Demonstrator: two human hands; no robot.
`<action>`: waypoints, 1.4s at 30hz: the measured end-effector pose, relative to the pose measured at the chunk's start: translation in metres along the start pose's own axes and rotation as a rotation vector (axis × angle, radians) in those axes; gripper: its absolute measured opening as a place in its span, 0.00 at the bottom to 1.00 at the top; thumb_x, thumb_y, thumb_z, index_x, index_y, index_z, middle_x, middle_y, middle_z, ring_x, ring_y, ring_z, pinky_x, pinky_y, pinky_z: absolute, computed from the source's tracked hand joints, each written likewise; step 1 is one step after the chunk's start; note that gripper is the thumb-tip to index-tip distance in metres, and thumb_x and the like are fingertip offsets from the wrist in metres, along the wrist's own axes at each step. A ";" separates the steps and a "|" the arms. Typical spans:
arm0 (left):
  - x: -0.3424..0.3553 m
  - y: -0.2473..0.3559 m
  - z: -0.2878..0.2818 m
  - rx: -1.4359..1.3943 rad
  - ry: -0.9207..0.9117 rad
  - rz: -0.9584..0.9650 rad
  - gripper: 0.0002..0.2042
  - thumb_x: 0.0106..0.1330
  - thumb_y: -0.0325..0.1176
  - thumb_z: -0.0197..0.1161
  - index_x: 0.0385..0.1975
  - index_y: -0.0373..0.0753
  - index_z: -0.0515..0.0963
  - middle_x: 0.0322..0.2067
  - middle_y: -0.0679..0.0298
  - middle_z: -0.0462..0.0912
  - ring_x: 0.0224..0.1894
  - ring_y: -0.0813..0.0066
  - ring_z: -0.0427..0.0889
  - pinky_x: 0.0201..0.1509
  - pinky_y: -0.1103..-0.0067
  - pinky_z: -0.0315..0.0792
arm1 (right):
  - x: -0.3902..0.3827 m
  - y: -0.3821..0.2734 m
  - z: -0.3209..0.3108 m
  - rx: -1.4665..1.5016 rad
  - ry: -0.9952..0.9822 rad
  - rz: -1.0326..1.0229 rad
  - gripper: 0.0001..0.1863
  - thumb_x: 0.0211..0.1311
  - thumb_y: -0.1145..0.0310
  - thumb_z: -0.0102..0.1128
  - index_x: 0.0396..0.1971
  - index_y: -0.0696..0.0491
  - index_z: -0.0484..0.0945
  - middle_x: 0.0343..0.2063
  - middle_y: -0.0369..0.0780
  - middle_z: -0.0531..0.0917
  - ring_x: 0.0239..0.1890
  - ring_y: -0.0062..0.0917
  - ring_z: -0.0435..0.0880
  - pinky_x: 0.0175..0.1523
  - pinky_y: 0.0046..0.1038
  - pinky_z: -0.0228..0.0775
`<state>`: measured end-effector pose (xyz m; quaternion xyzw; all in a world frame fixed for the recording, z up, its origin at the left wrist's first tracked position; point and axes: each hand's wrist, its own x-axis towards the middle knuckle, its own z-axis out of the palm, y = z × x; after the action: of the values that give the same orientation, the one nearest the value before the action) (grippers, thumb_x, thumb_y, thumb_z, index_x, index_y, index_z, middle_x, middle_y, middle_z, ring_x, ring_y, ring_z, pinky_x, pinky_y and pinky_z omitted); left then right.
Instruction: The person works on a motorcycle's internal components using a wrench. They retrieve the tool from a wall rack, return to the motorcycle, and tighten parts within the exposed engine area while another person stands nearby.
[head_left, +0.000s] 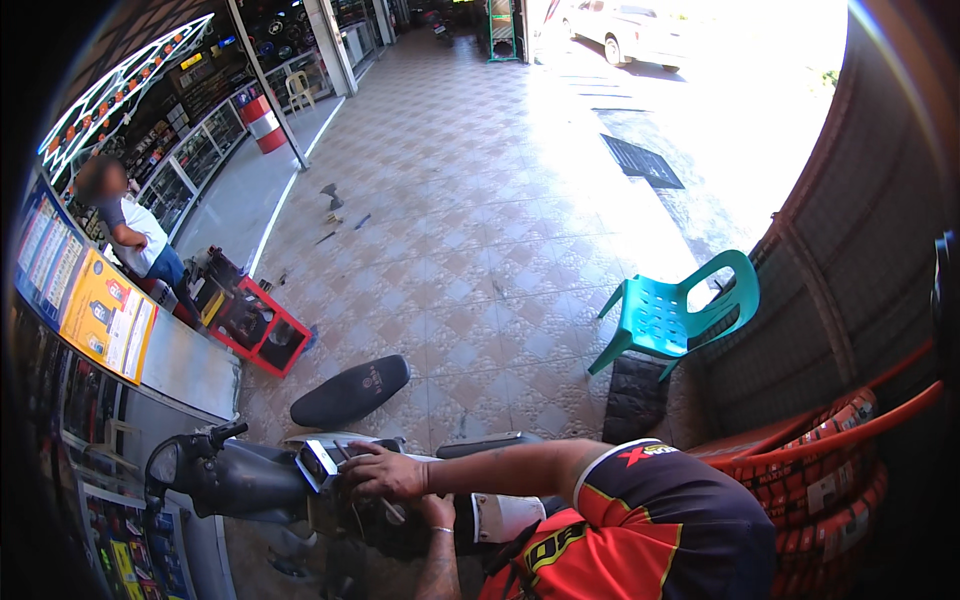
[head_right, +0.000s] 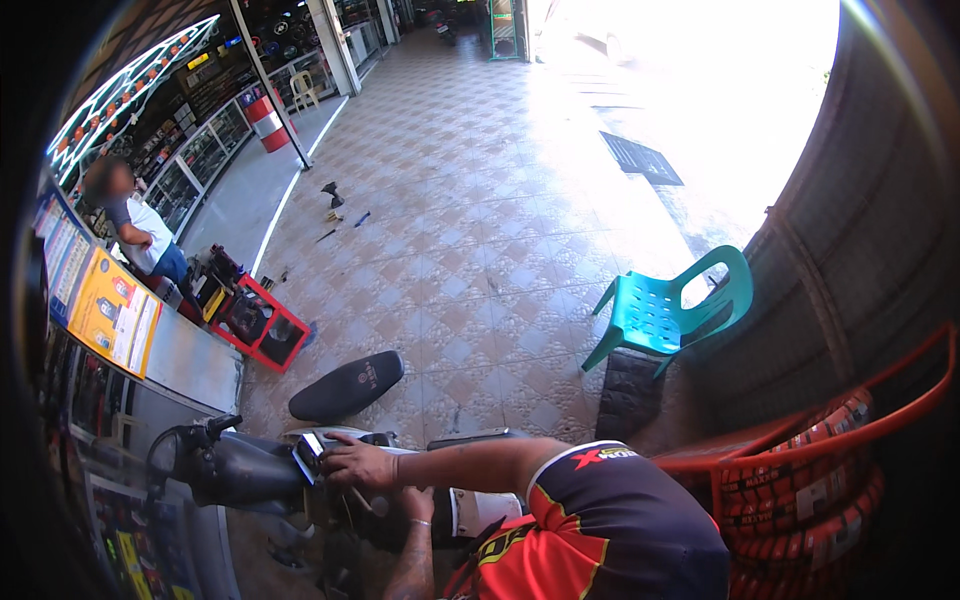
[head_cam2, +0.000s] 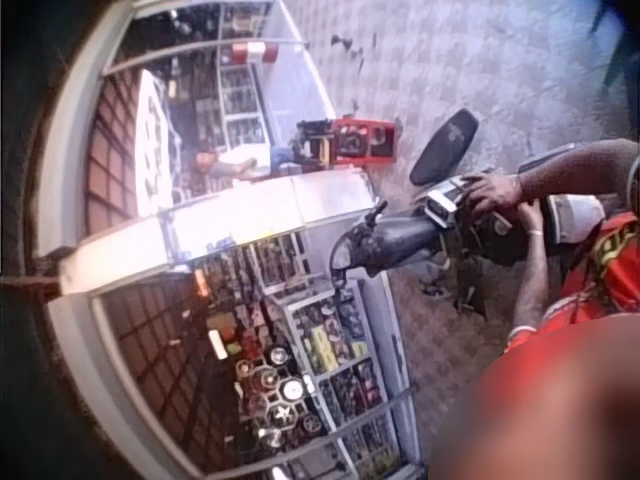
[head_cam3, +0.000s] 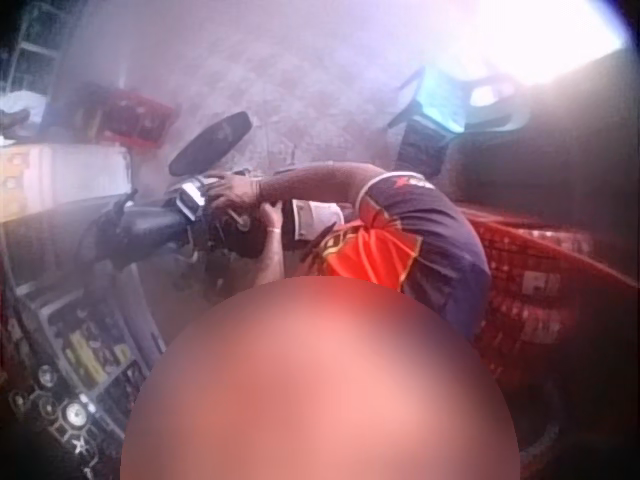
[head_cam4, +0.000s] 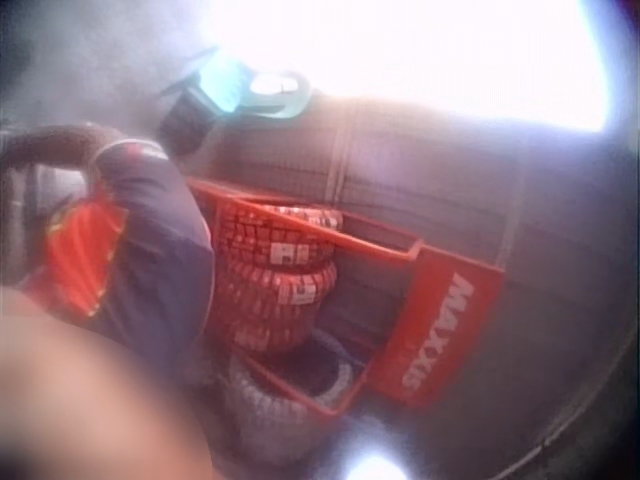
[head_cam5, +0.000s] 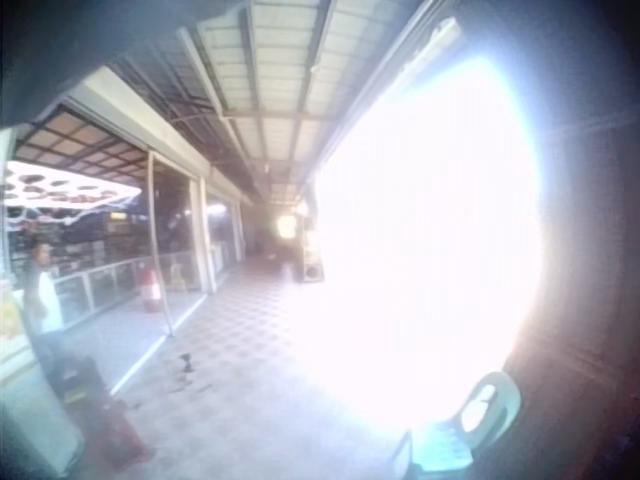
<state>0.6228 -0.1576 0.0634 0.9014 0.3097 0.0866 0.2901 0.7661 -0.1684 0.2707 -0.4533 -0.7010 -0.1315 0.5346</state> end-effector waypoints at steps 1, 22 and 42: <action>-0.001 -0.002 0.003 -0.028 0.015 -0.025 0.21 0.50 0.32 0.78 0.43 0.31 0.81 0.41 0.49 0.86 0.47 0.54 0.84 0.55 0.66 0.73 | 0.004 -0.005 0.000 -0.036 -0.119 0.025 0.12 0.60 0.64 0.54 0.40 0.51 0.79 0.45 0.41 0.78 0.51 0.36 0.76 0.64 0.49 0.58; 0.009 0.006 0.014 -1.298 -0.014 -0.335 0.28 0.78 0.39 0.48 0.71 0.37 0.48 0.72 0.57 0.54 0.71 0.66 0.61 0.75 0.65 0.55 | 0.007 -0.011 0.038 1.319 0.117 1.297 0.22 0.68 0.52 0.61 0.56 0.48 0.79 0.46 0.33 0.81 0.49 0.16 0.76 0.55 0.28 0.69; 0.002 -0.014 0.029 -0.507 0.232 0.006 0.17 0.51 0.28 0.76 0.40 0.32 0.82 0.41 0.52 0.85 0.46 0.56 0.83 0.56 0.68 0.73 | 0.057 -0.042 0.024 -0.564 -1.012 0.090 0.18 0.49 0.60 0.65 0.41 0.50 0.83 0.51 0.43 0.81 0.57 0.30 0.78 0.60 0.47 0.66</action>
<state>0.6273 -0.1609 0.0321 0.7848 0.3068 0.2648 0.4688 0.7169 -0.1476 0.3236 -0.6139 -0.7873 -0.0573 -0.0036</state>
